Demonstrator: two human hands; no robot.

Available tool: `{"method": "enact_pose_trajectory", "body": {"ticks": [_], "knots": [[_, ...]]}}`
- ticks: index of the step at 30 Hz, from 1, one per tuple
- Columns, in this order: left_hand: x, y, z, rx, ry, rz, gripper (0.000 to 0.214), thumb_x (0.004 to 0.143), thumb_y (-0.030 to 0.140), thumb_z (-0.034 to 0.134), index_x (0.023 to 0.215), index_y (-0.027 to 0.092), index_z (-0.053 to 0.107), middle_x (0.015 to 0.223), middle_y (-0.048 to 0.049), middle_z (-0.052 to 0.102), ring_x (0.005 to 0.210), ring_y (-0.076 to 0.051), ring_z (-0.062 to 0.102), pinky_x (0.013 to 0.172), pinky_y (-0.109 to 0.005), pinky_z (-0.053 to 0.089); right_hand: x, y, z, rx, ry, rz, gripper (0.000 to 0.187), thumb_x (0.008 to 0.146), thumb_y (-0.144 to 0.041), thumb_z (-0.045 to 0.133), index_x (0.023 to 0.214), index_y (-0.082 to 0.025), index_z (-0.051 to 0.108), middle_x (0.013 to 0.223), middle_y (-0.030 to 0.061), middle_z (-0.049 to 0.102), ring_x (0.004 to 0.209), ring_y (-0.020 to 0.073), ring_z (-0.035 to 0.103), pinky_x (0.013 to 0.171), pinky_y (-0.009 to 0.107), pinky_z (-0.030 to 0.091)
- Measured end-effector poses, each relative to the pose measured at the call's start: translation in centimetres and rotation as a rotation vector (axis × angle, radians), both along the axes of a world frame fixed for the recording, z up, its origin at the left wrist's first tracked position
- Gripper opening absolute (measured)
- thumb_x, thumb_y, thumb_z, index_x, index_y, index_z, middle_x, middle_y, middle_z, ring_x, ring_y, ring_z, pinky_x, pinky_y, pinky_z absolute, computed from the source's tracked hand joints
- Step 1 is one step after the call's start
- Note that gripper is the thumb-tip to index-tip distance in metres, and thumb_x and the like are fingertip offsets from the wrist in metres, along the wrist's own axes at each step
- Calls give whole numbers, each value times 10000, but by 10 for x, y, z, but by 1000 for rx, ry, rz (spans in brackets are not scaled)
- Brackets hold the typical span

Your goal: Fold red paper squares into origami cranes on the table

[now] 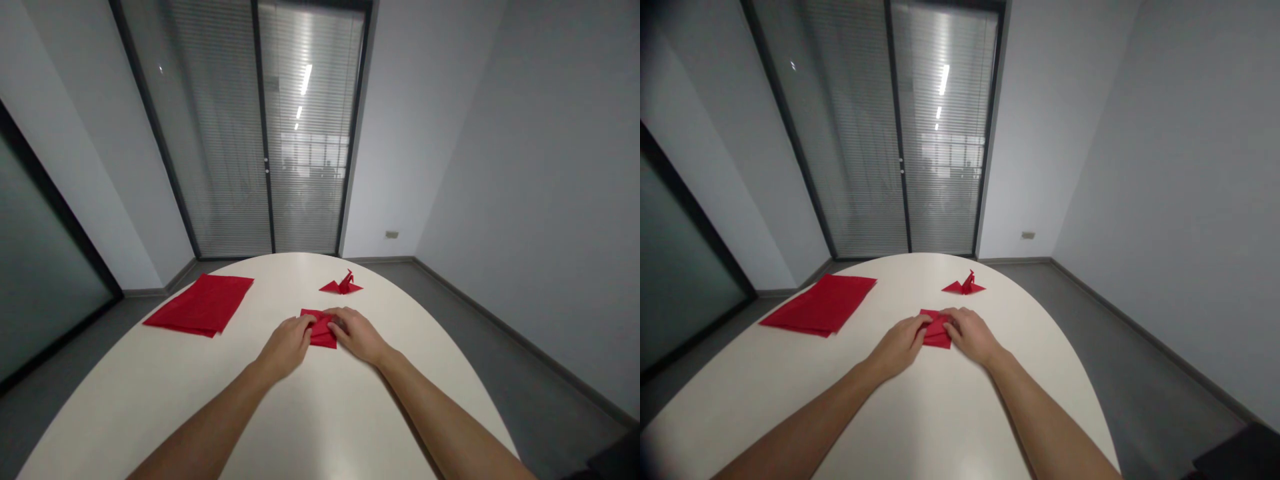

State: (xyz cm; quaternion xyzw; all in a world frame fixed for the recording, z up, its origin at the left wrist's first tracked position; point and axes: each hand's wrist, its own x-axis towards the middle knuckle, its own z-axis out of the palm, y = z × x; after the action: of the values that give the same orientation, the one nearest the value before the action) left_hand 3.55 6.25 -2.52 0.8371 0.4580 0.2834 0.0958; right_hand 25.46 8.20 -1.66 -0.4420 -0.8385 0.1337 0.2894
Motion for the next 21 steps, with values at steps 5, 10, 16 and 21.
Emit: {"method": "enact_pose_trajectory", "body": {"ticks": [5,10,16,21], "knots": [[0,1,-1,18,-14,-74,415,945,122,419,1310,226,587,1281,-56,680,1143,-206,632,1049,-381,473,0,2,-2,-2,3,-59,324,956,-253,547,1273,-222,608,1060,88,713,987,245,646,930,397,482],[0,3,-5,37,42,-65,367,952,155,452,1227,242,680,1310,-50,665,1177,-217,612,1071,-402,465,0,4,-4,6,19,-62,330,950,-240,558,1275,-206,602,1047,80,717,974,240,641,919,397,489],[-2,3,-7,92,112,-26,347,971,207,463,1222,246,700,1293,-71,662,1182,-244,592,1087,-444,441,-2,2,1,76,-8,-7,225,928,-192,576,1113,-205,704,1071,81,711,1022,240,617,937,389,478],[-1,3,-3,137,125,-18,313,963,249,505,1210,255,696,1248,-85,657,1149,-260,580,1053,-475,444,-5,1,3,83,-82,55,234,946,-203,558,1082,-211,748,1050,77,732,992,230,629,926,379,475]]}}
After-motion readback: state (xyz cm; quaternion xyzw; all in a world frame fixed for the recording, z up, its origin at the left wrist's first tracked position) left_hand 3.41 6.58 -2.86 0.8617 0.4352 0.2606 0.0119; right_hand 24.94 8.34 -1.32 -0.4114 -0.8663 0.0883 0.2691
